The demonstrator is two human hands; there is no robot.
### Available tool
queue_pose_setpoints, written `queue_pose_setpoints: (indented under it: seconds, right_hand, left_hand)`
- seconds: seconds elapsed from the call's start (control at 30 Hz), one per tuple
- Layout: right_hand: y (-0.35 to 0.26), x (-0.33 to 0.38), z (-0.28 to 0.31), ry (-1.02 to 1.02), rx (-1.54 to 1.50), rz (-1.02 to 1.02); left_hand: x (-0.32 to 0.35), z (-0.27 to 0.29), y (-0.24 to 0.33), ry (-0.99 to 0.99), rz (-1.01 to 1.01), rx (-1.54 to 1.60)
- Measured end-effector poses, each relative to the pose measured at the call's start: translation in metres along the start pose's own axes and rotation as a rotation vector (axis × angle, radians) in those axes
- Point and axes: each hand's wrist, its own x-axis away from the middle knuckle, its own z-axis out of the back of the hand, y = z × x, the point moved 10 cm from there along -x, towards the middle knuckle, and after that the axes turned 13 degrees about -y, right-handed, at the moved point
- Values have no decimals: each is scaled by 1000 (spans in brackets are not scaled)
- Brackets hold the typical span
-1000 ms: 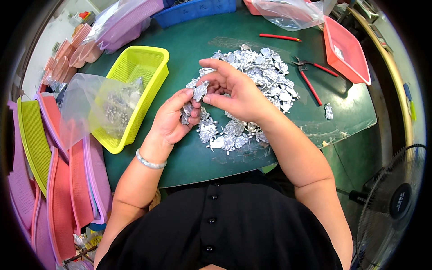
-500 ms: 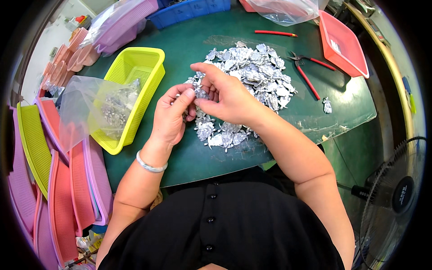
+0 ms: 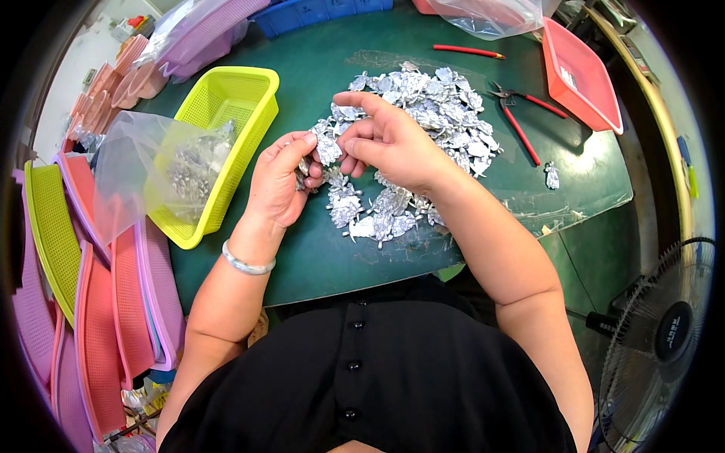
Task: The person sits at a green workbench and sorts small, silver-colored metal pieces by hand. They pick up individual pieces from a large pile, inspect them, and place them into a yellow plastic basket.
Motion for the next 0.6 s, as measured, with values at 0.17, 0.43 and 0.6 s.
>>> queue_pose_setpoints:
  seconds: [0.17, 0.43, 0.6]
  right_hand:
    - [-1, 0, 0, 12, -27, 4]
    - [1, -1, 2, 20, -31, -7]
    - [2, -1, 2, 24, -30, -15]
  left_hand:
    - [1, -2, 1, -2, -5, -16]
    - [0, -1, 0, 2, -1, -5]
    - [0, 0, -2, -10, 1, 30]
